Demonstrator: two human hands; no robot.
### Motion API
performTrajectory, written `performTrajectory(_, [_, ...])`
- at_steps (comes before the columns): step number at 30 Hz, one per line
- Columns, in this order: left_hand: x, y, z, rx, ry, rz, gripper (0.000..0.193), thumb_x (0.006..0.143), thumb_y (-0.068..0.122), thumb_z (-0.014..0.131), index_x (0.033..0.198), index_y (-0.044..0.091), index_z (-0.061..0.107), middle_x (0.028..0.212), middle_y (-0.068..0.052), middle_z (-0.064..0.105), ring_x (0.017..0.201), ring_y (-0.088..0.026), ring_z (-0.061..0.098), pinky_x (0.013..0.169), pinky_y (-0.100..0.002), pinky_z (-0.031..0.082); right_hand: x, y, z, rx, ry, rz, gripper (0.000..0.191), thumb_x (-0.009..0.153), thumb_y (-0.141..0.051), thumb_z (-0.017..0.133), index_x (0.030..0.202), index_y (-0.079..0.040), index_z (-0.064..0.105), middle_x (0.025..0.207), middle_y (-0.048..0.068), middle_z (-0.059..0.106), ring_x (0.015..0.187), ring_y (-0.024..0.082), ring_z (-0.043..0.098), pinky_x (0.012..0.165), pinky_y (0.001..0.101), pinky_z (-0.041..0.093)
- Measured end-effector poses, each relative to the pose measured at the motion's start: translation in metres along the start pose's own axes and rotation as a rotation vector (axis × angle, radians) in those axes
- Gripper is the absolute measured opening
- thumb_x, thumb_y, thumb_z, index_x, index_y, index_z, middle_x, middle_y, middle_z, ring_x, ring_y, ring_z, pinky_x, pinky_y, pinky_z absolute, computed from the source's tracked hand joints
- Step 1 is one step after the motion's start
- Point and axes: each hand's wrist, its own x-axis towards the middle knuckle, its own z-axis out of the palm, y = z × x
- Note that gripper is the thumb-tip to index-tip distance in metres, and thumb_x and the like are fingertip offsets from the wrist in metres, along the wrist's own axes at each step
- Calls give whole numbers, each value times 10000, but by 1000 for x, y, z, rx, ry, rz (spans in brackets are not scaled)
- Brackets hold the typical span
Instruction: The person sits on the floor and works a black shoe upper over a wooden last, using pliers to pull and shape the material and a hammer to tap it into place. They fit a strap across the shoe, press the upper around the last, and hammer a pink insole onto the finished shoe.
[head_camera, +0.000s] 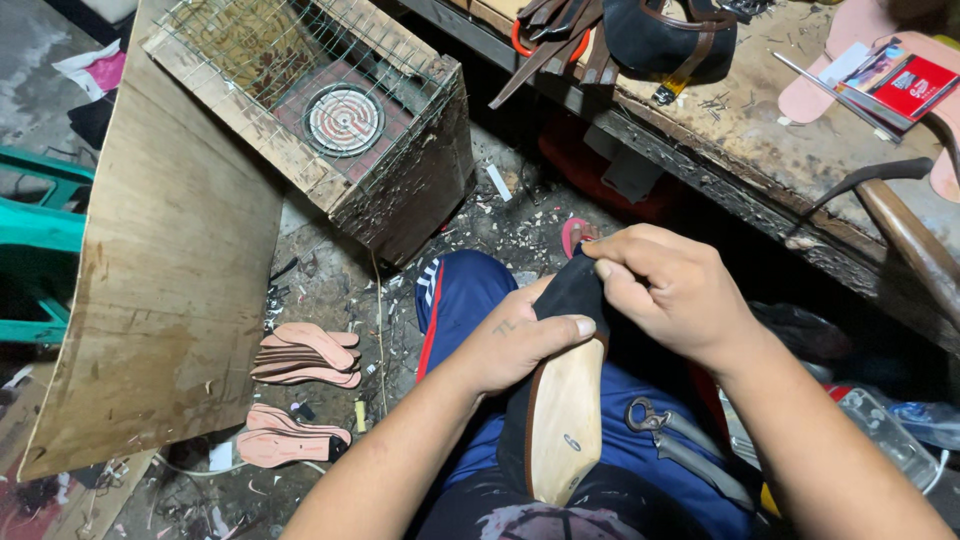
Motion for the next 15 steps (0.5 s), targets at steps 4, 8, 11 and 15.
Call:
performTrajectory(4, [0,0,0,8,23,-9,339,940,172,638,1245,26,609,999,-33,703,880,-103,661,806,-280,546,0,1,1,-64,-11,-30,177,879,-84,714,1042,-17,726,919,125,704,826,255,716,746,330,571])
performTrajectory(8, [1,-1,0,10,26,-2,338,937,171,642,1238,21,611,1005,-30,699,889,-100,657,812,-280,546,1,2,0,-44,-14,-19,162,895,-74,700,1045,-20,726,919,118,708,821,245,720,739,321,571])
performTrajectory(11, [2,-2,0,20,33,-12,335,936,167,644,1232,14,612,1001,-33,700,882,-100,653,804,-281,542,0,3,0,-54,-14,-37,167,890,-80,709,1043,-17,723,920,120,705,824,251,716,746,322,569])
performTrajectory(15, [2,-1,0,-1,9,-9,334,940,168,637,1237,18,609,994,-31,696,871,-103,655,800,-282,545,0,4,1,-28,-3,20,148,907,-49,672,1040,-22,731,904,115,699,808,238,715,745,315,569])
